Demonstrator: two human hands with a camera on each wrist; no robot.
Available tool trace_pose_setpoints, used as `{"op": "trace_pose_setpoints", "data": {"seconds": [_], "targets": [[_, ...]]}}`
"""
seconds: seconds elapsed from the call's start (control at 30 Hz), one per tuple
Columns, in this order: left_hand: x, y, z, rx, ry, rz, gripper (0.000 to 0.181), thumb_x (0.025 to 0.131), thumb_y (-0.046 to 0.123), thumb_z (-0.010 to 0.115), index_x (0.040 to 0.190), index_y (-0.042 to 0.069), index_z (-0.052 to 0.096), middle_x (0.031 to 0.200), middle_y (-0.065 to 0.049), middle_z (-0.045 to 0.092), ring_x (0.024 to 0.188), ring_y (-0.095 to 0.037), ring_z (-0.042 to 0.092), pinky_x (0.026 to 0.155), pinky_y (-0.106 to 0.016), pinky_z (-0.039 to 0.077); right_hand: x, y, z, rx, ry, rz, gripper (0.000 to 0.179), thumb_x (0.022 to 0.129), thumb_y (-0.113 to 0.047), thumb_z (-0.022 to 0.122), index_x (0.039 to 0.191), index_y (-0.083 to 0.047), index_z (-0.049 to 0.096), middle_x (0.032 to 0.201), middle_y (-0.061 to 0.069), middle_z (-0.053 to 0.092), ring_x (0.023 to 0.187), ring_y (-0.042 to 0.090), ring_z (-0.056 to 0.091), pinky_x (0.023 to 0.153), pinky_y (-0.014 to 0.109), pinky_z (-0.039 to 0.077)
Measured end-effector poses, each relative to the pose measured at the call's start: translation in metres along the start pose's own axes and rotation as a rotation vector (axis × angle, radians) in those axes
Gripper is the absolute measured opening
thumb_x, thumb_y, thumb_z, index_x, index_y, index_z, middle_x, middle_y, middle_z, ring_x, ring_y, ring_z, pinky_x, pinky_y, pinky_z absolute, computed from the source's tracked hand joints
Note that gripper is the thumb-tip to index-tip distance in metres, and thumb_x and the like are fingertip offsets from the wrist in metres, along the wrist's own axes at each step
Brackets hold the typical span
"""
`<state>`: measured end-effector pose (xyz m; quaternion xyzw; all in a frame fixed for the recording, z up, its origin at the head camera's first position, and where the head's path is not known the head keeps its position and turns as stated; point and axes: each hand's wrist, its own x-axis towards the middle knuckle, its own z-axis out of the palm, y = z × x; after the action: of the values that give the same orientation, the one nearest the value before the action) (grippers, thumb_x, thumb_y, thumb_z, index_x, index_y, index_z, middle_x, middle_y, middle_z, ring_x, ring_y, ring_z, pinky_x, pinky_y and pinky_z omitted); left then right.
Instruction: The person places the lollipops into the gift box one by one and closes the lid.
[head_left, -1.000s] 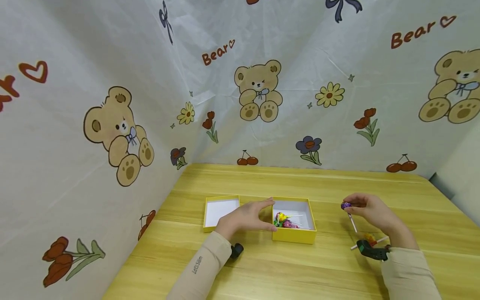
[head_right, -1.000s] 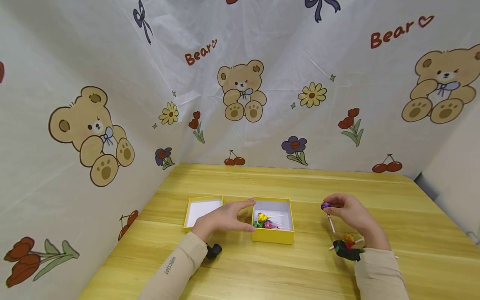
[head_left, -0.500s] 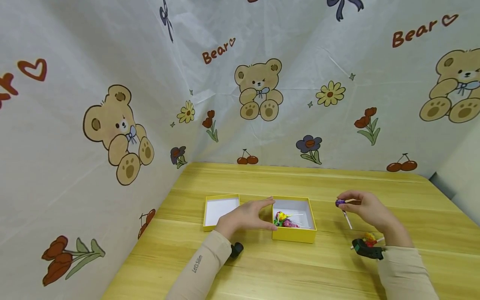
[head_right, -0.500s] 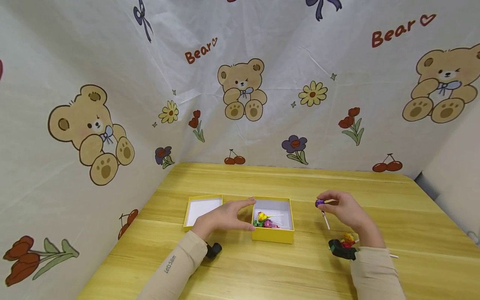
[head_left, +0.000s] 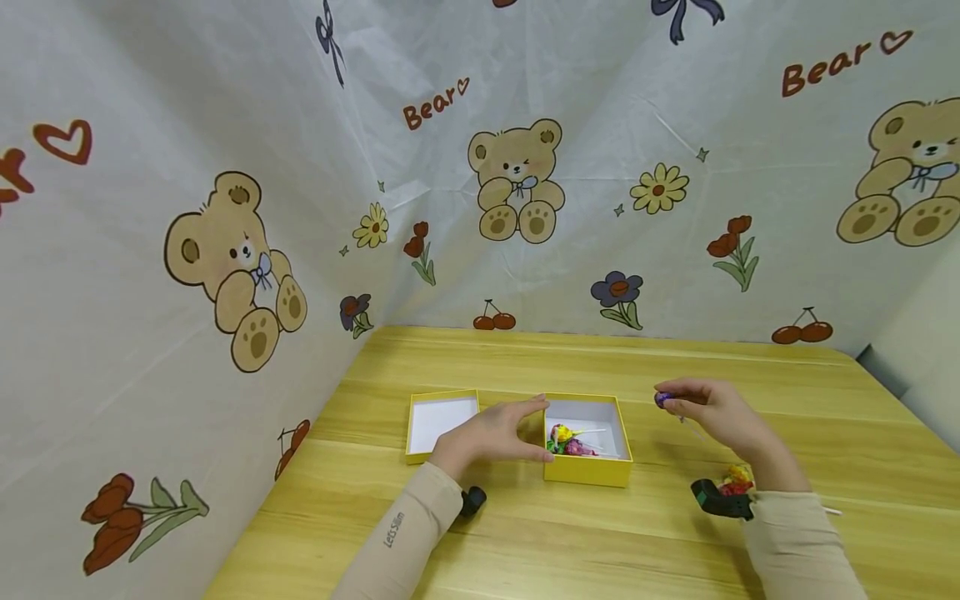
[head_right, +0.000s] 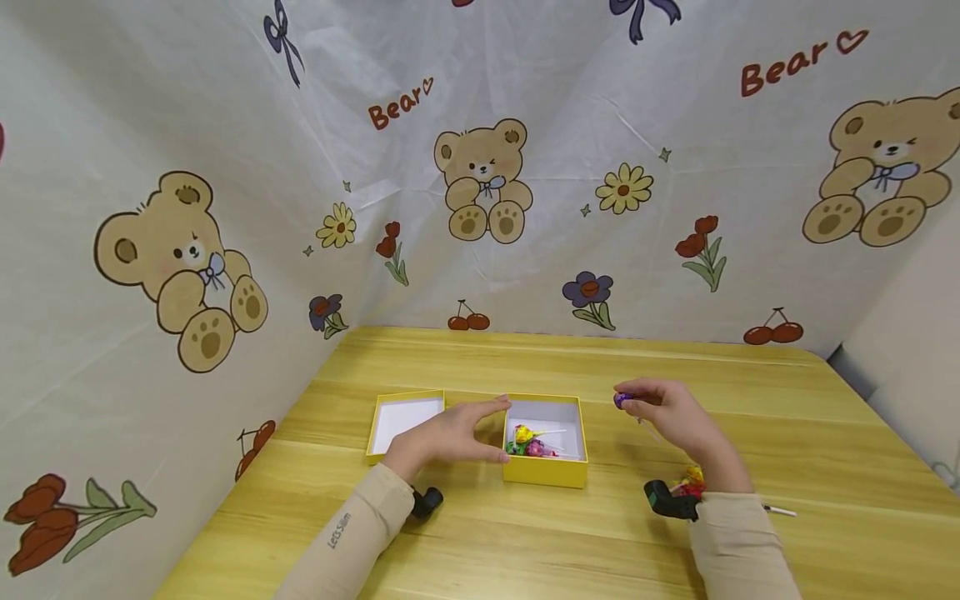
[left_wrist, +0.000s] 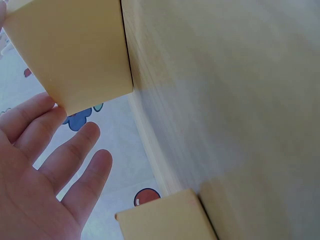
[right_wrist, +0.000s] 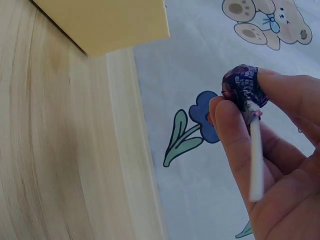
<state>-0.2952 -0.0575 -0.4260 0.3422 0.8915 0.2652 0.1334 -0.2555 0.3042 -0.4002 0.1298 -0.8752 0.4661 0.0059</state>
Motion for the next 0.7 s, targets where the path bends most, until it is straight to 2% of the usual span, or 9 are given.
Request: {"op": "trace_pose_setpoints", "data": {"seconds": [0.23, 0.47, 0.7], "targets": [[0.0, -0.001, 0.0, -0.003, 0.002, 0.008, 0.091, 0.085, 0.063, 0.069, 0.159, 0.028, 0.029, 0.167, 0.013, 0.02, 0.152, -0.021, 0.03, 0.121, -0.045, 0.034, 0.004, -0.007, 0.006, -0.042, 0.01, 0.021, 0.039, 0.101, -0.013, 0.059, 0.133, 0.009, 0.056, 0.123, 0.025, 0.066, 0.098, 0.001, 0.066, 0.08, 0.017, 0.056], [0.001, -0.002, 0.0, 0.0, -0.001, 0.012, 0.091, 0.085, 0.063, 0.07, 0.159, 0.028, 0.029, 0.167, 0.013, 0.02, 0.152, -0.02, 0.03, 0.122, -0.044, 0.034, 0.009, -0.013, 0.014, -0.081, 0.054, 0.002, 0.026, 0.098, -0.011, 0.065, 0.12, 0.002, 0.066, 0.115, 0.018, 0.07, 0.1, 0.014, 0.067, 0.081, 0.018, 0.056], [0.0, 0.0, -0.001, 0.006, -0.005, 0.019, 0.092, 0.086, 0.062, 0.069, 0.159, 0.026, 0.028, 0.167, 0.011, 0.02, 0.152, -0.02, 0.029, 0.122, -0.043, 0.033, 0.01, -0.018, 0.02, -0.037, 0.059, -0.027, 0.025, 0.097, -0.005, 0.064, 0.12, 0.004, 0.066, 0.116, 0.022, 0.07, 0.095, 0.0, 0.067, 0.083, 0.018, 0.058]]}}
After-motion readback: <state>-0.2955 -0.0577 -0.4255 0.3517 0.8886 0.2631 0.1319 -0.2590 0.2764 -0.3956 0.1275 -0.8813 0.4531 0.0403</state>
